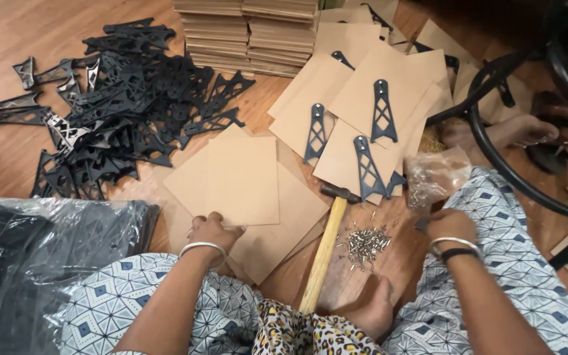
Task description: Hammering plastic support components into cardboard sheets to create display or packaging stands.
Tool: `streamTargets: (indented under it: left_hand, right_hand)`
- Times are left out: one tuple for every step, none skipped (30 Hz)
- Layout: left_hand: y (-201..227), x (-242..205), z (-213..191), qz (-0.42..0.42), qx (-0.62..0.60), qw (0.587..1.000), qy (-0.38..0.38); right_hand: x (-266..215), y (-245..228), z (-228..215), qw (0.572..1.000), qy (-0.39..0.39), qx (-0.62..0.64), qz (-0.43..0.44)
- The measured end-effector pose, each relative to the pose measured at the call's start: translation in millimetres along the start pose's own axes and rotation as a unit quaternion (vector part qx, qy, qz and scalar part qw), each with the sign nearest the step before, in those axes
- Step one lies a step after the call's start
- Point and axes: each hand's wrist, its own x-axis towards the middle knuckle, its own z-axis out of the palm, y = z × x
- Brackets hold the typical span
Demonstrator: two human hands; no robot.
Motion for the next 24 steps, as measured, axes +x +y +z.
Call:
streamTargets:
  left_hand:
    - [3.6, -0.9, -1.9, -0.003, 0.000, 1.000, 0.001]
    - [5.3, -1.9, -2.7, 0.000, -0.003, 1.000, 0.002]
    - [6.6, -3.0, -3.7, -0.007, -0.008, 1.000, -0.002]
    - [6.0, -4.7, -5.1, -0.015, -0.012, 1.000, -0.006]
    - [6.6, -4.8, -5.9, -0.014, -0.015, 1.000, -0.005]
    - [6.6, -5.1, -6.6, -0.015, -0.012, 1.000, -0.008]
    - [6.2, -5.0, -7.3, -0.016, -0.009, 1.000, -0.010]
    - [6.7, -6.8, -8.4, -0.018, -0.013, 1.000, -0.009]
    - [7.1, -8.4, -9.5, -0.013, -0.015, 1.000, -0.012]
    - [6.9, -10.0, -10.6, -0.009, -0.017, 1.000, -0.016]
    - [6.5, -9.5, -11.3, -0.012, -0.021, 1.000, -0.015]
    - [6.1, -9.4, -11.3, -0.006, -0.012, 1.000, -0.017]
    - [6.1, -9.2, -11.1, 0.000, -0.002, 1.000, -0.018]
    - [5.6, -8.9, -11.5, 0.000, -0.003, 1.000, -0.019]
    - [5.6, -8.6, -12.0, 0.004, -0.002, 1.000, -0.024]
    - [8.1, -7.3, -12.7, 0.010, -0.002, 1.000, -0.028]
    - [9.2, -5.5, -12.3, 0.011, -0.004, 1.000, -0.028]
    - [10.1, -4.0, -11.4, 0.003, -0.007, 0.999, -0.032]
    - [10.8, -2.4, -10.3, -0.005, -0.010, 0.999, -0.035]
    - [11.8, -3.2, -11.8, -0.005, -0.012, 0.999, -0.035]
    - [12.7, -3.9, -13.2, -0.004, -0.006, 0.999, -0.037]
    - [12.1, -5.4, -14.0, -0.003, 0.001, 0.999, -0.041]
    - [11.6, -4.7, -12.7, -0.004, -0.001, 0.999, -0.041]
    - [10.7, -3.9, -12.3, -0.003, 0.003, 0.999, -0.041]
  right_hand:
    - [0.6, 4.2, 8.8, 0.998, -0.032, -0.041, -0.027]
    - [-2.6, 2.8, 17.7, 0.998, -0.028, -0.042, -0.029]
    - [-5.9, 1.2, 26.6, 0.997, -0.041, -0.068, -0.024]
    - [-10.5, -1.3, 37.0, 0.994, -0.056, -0.093, -0.020]
    - [-15.0, -4.9, 41.3, 0.994, -0.054, -0.094, -0.022]
    - [-19.3, -9.0, 46.2, 0.996, -0.044, -0.013, -0.072]
    - [-23.7, -13.3, 51.5, 0.990, -0.033, 0.068, -0.121]
    - [-26.5, -19.7, 49.2, 0.989, -0.033, 0.066, -0.126]
    - [-29.3, -26.1, 47.2, 0.987, -0.049, 0.063, -0.137]
    - [-32.6, -32.8, 45.8, 0.985, -0.065, 0.059, -0.148]
    - [-28.5, -29.7, 47.4, 0.984, -0.066, 0.058, -0.152]
    - [-25.9, -25.3, 49.1, 0.991, -0.017, 0.045, -0.126]
    - [-22.8, -20.6, 50.8, 0.994, 0.032, 0.032, -0.100]
    - [-22.7, -18.3, 52.7, 0.994, 0.031, 0.030, -0.101]
    - [-22.3, -15.8, 54.4, 0.996, 0.017, 0.003, -0.091]
    - [-18.3, -13.4, 54.4, 0.996, 0.005, -0.024, -0.083]
    - [-25.4, -19.8, 57.3, 0.996, 0.008, -0.026, -0.084]
    - [-32.8, -25.7, 60.4, 0.994, -0.004, -0.040, -0.097]
    - [-40.3, -31.5, 63.7, 0.992, -0.016, -0.054, -0.110]
    - [-44.8, -36.1, 64.5, 0.992, -0.015, -0.055, -0.112]
    - [-49.4, -40.6, 65.5, 0.990, 0.001, -0.022, -0.142]
    - [-55.9, -44.7, 67.5, 0.985, 0.016, 0.012, -0.171]
    - [-53.7, -42.8, 70.7, 0.985, 0.015, 0.011, -0.173]
    - [-52.2, -41.7, 74.6, 0.978, 0.025, 0.032, -0.203]
